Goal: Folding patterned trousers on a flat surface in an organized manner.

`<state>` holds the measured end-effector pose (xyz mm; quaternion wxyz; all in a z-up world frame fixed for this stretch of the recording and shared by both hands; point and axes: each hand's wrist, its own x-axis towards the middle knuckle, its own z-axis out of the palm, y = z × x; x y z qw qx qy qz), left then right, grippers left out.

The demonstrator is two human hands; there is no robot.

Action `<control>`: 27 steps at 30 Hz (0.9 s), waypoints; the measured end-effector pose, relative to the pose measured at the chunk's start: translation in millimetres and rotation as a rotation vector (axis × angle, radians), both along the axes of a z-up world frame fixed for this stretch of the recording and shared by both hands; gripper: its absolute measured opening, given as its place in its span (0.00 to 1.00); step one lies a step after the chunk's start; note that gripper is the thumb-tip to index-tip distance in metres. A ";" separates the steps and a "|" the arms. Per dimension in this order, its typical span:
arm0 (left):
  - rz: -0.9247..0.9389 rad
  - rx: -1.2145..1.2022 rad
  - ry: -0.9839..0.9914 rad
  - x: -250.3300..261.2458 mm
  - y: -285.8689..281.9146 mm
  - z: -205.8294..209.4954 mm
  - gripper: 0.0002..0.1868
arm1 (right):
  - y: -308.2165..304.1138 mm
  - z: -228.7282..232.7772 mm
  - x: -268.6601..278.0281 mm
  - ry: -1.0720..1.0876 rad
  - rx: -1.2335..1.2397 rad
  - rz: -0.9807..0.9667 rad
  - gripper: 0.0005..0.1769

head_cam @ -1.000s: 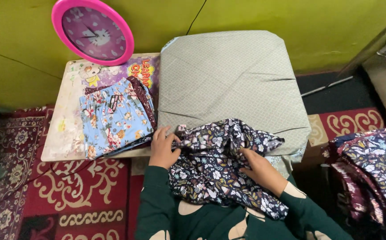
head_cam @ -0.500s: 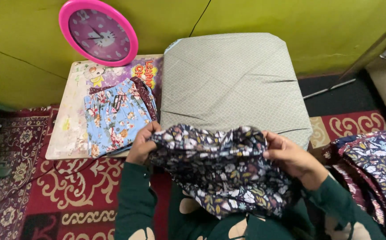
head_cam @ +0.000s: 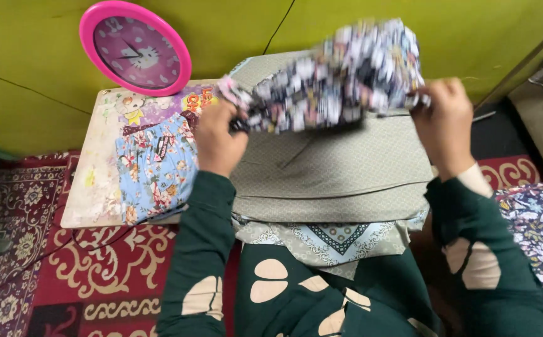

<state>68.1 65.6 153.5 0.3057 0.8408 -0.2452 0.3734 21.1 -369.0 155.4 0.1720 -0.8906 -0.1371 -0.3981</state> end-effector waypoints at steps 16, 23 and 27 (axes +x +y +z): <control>-0.153 0.386 0.546 -79.0 8.8 -164.5 0.12 | -39.6 -143.3 -106.4 0.730 -0.236 -0.495 0.09; -0.097 0.342 0.619 -82.3 -10.8 -133.6 0.12 | 10.7 -88.7 -98.6 1.163 -0.285 -0.354 0.22; -0.157 0.200 0.334 -81.8 -80.5 -138.5 0.21 | 105.0 -140.1 -48.7 0.971 -0.139 -0.285 0.28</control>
